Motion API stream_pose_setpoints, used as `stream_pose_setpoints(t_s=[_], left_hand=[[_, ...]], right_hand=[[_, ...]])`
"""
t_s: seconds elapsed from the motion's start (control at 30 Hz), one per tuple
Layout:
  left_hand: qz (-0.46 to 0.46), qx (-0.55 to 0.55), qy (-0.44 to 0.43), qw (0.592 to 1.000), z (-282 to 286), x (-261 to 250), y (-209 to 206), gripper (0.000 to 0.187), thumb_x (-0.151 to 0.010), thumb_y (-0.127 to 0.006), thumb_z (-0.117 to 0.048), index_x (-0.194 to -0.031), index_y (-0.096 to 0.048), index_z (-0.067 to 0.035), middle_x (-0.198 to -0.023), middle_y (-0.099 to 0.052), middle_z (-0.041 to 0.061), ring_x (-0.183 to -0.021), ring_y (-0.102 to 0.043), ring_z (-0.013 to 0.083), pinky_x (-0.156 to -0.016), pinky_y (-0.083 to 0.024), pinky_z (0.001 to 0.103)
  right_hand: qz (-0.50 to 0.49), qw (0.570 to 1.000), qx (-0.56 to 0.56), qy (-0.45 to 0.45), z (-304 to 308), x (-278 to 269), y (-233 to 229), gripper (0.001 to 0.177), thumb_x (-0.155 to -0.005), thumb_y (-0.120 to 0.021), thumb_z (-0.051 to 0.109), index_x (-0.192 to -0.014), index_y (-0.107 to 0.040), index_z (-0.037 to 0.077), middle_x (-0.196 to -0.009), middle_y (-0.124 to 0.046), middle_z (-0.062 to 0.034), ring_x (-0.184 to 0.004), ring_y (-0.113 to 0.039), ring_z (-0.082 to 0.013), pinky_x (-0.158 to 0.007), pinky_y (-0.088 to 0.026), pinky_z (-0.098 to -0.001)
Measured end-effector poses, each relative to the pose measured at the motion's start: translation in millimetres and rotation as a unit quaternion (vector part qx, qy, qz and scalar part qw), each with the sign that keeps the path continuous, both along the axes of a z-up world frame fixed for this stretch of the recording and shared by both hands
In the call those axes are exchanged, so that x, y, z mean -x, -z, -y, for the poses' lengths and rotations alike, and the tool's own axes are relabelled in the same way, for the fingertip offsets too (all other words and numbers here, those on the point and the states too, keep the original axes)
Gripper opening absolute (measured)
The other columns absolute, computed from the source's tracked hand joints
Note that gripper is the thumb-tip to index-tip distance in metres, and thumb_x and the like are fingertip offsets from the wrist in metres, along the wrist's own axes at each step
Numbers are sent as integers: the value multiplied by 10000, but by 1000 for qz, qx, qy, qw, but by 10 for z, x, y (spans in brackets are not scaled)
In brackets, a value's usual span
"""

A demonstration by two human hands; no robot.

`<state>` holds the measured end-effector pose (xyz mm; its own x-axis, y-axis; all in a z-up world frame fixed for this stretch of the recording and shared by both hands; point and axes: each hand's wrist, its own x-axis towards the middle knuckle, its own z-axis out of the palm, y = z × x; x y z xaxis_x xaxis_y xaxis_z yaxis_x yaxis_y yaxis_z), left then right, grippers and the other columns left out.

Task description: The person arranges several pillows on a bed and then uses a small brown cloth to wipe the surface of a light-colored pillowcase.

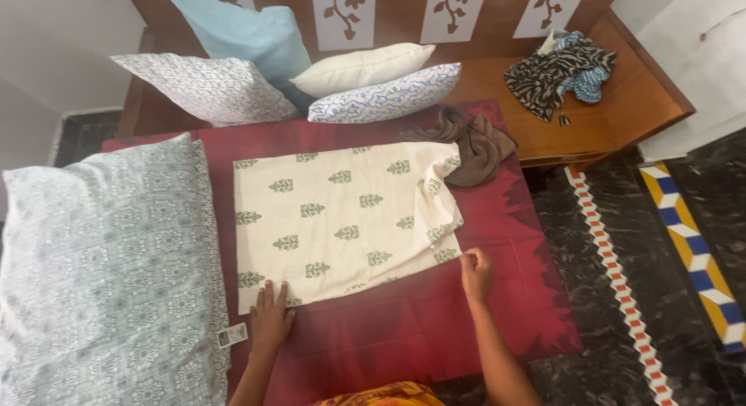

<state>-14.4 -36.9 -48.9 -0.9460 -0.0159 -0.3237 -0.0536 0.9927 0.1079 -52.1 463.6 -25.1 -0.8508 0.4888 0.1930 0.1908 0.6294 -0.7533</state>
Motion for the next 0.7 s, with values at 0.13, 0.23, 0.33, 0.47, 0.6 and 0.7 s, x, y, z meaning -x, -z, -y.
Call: stream_pose_setpoints(t_s=[0.13,0.23,0.33,0.47,0.6,0.7], left_hand=[[-1,-10,-12,1000,-33,11,13,821,-896,-711,-403,-1580,-272,-288,-1669,-189,155,-1535,-220,367,-1166,-336,608],[6,-26,-17,1000,-35,36,13,816,-895,-717,-389,-1578,-283,-283,-1675,-197,163,-1540,-229,373,-1163,-357,601],[4,-36,-15,999,-2,35,-9,816,-899,-720,-376,-1581,-282,-287,-1677,-200,166,-1542,-227,384,-1158,-368,603],[14,-30,-10,999,-6,37,-5,855,-897,-728,-376,-1588,-232,-294,-1683,-152,157,-1549,-174,372,-1165,-331,622],[6,-40,-19,999,-3,-18,38,883,-886,-736,-376,-1593,-211,-314,-1689,-133,140,-1559,-147,354,-1188,-294,623],[2,-28,-21,999,-15,-15,81,882,-890,-731,-372,-1600,-212,-316,-1692,-144,137,-1558,-165,353,-1193,-288,624]], right_hand=[[53,997,-20,-51,107,47,90,209,-814,-798,192,-951,-713,57,-945,-727,-107,-870,-694,-243,-764,-550,-379],[127,987,91,-23,390,196,113,399,-799,-818,265,-1133,-664,108,-938,-741,-61,-836,-708,-205,-738,-602,-345],[49,992,116,-4,563,436,74,517,-743,-832,160,-1205,-621,62,-954,-755,-107,-831,-719,-213,-717,-558,-365],[27,996,67,44,518,478,-58,135,-849,-761,116,-977,-782,76,-961,-783,-82,-821,-725,-189,-709,-559,-339],[-108,979,154,83,220,146,-174,77,-951,-716,117,-989,-733,52,-912,-763,-73,-791,-711,-134,-695,-553,-266],[-100,974,184,80,45,-118,-110,86,-969,-710,117,-1027,-716,53,-936,-758,-72,-781,-696,-112,-671,-547,-253]])
